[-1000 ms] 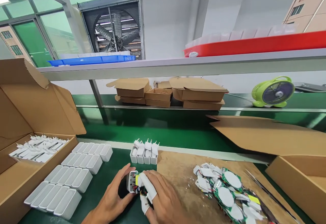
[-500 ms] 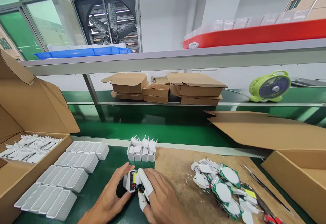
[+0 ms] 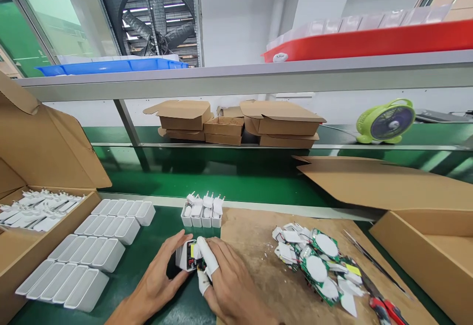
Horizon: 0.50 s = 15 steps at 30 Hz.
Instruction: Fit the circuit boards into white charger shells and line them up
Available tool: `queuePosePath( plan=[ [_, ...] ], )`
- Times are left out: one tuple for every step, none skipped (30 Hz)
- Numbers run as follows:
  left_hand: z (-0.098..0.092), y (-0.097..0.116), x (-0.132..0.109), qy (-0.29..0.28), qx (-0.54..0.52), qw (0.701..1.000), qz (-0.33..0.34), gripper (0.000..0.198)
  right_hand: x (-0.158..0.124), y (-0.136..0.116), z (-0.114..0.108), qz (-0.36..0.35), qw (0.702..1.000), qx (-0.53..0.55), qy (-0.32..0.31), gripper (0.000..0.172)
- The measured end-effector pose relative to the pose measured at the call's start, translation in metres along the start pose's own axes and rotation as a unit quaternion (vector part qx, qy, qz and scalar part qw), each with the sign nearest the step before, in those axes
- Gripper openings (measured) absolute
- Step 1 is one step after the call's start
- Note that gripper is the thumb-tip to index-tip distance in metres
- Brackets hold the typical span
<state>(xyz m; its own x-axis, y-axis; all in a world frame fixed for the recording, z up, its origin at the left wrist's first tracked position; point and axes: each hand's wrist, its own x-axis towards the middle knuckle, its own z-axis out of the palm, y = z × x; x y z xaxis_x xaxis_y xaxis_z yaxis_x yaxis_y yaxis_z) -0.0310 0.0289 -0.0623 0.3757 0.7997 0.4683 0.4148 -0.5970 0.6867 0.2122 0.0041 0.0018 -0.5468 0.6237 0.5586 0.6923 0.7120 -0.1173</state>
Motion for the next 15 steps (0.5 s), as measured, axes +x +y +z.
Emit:
queuePosePath(
  plan=[
    [-0.0003, 0.0009, 0.0004, 0.000, -0.001, 1.000, -0.001, 0.087, -0.0004, 0.0003, 0.0005, 0.001, 1.000, 0.000, -0.002, 0.081],
    [-0.0006, 0.0017, 0.0007, -0.001, -0.001, 1.000, -0.003, 0.087, -0.0007, 0.0004, 0.0009, 0.002, 1.000, 0.001, -0.003, 0.081],
    [-0.0008, 0.0024, 0.0009, -0.002, -0.002, 1.000, -0.004, 0.087, -0.0009, 0.0003, 0.0012, 0.003, 1.000, 0.003, -0.004, 0.081],
    [-0.0009, 0.0030, 0.0009, -0.002, -0.002, 1.000, -0.007, 0.087, -0.0007, 0.0001, 0.0013, 0.005, 1.000, 0.005, -0.004, 0.080],
    [-0.0010, 0.0035, 0.0009, -0.003, -0.004, 1.000, -0.011, 0.086, -0.0004, -0.0004, 0.0013, 0.008, 1.000, 0.006, -0.005, 0.079],
    [-0.0011, 0.0039, 0.0008, -0.004, -0.005, 1.000, -0.016, 0.086, 0.0002, -0.0010, 0.0010, 0.010, 1.000, 0.006, -0.005, 0.078],
    [-0.0012, 0.0042, 0.0008, -0.005, -0.007, 1.000, -0.020, 0.086, 0.0009, -0.0016, 0.0006, 0.011, 1.000, 0.004, -0.003, 0.077],
    [-0.0011, 0.0043, 0.0007, -0.005, -0.010, 1.000, -0.024, 0.085, 0.0015, -0.0022, 0.0002, 0.011, 1.000, 0.001, -0.002, 0.076],
    [-0.0009, 0.0042, 0.0008, -0.005, -0.014, 1.000, -0.027, 0.085, 0.0019, -0.0025, -0.0002, 0.011, 1.000, -0.002, 0.000, 0.076],
    [-0.0005, 0.0039, 0.0008, -0.006, -0.018, 0.999, -0.028, 0.085, 0.0020, -0.0024, -0.0004, 0.011, 1.000, -0.005, 0.000, 0.076],
    [0.0003, 0.0033, 0.0010, -0.008, -0.023, 0.999, -0.027, 0.085, 0.0016, -0.0019, -0.0003, 0.008, 1.000, -0.009, 0.002, 0.077],
    [0.0013, 0.0026, 0.0011, -0.011, -0.027, 0.999, -0.026, 0.086, 0.0005, -0.0010, 0.0001, 0.005, 1.000, -0.014, 0.001, 0.078],
    [0.0025, 0.0018, 0.0013, -0.013, -0.030, 0.999, -0.023, 0.089, -0.0010, 0.0003, 0.0009, 0.000, 1.000, -0.017, -0.001, 0.079],
    [0.0038, 0.0012, 0.0016, -0.015, -0.032, 0.999, -0.017, 0.092, -0.0030, 0.0018, 0.0021, -0.003, 1.000, -0.018, -0.003, 0.082],
    [0.0051, 0.0008, 0.0020, -0.014, -0.033, 0.999, -0.008, 0.096, -0.0051, 0.0034, 0.0038, -0.003, 1.000, -0.017, 0.000, 0.085]
  ],
)
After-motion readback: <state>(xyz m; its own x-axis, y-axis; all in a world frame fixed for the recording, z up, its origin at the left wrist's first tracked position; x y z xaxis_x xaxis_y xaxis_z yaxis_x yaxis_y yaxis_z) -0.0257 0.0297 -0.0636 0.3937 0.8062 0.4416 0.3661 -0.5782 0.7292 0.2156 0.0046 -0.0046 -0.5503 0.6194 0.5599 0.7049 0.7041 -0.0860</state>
